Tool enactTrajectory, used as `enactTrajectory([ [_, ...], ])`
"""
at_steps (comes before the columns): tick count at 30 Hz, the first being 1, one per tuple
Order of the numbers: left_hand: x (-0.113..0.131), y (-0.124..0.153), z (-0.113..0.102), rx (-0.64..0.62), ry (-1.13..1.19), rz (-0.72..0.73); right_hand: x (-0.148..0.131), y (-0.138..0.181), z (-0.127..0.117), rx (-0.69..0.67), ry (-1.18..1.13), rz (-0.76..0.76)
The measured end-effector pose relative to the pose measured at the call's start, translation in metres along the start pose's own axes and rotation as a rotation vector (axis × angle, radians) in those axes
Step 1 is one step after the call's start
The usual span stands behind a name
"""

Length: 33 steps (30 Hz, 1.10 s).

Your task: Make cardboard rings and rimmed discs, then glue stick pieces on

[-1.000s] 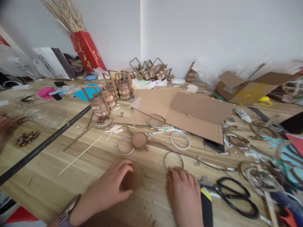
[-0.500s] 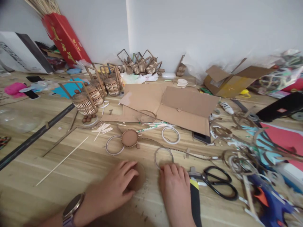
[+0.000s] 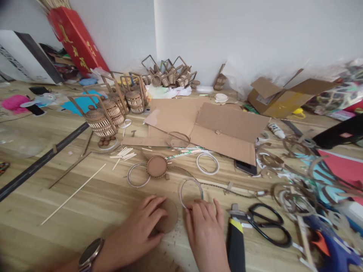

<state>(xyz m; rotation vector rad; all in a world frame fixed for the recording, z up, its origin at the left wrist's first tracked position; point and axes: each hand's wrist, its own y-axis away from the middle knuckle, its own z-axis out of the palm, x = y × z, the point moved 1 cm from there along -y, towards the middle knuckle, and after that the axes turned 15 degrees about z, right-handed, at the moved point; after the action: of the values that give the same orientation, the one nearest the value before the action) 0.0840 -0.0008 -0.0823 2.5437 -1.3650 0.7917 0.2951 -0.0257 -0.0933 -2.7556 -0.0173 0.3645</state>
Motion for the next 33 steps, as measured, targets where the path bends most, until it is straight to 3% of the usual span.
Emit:
enactTrajectory([
  [15, 0.005, 0.001, 0.001, 0.045, 0.083, -0.046, -0.016, -0.002, -0.005, 0.054, -0.04, 0.035],
  [26, 0.005, 0.001, -0.001, 0.005, 0.042, -0.048, -0.019, -0.002, -0.009, 0.105, -0.042, 0.017],
  [33, -0.002, 0.002, 0.001, 0.166, -0.033, -0.077, -0.032, 0.002, -0.01, 0.09, -0.058, -0.027],
])
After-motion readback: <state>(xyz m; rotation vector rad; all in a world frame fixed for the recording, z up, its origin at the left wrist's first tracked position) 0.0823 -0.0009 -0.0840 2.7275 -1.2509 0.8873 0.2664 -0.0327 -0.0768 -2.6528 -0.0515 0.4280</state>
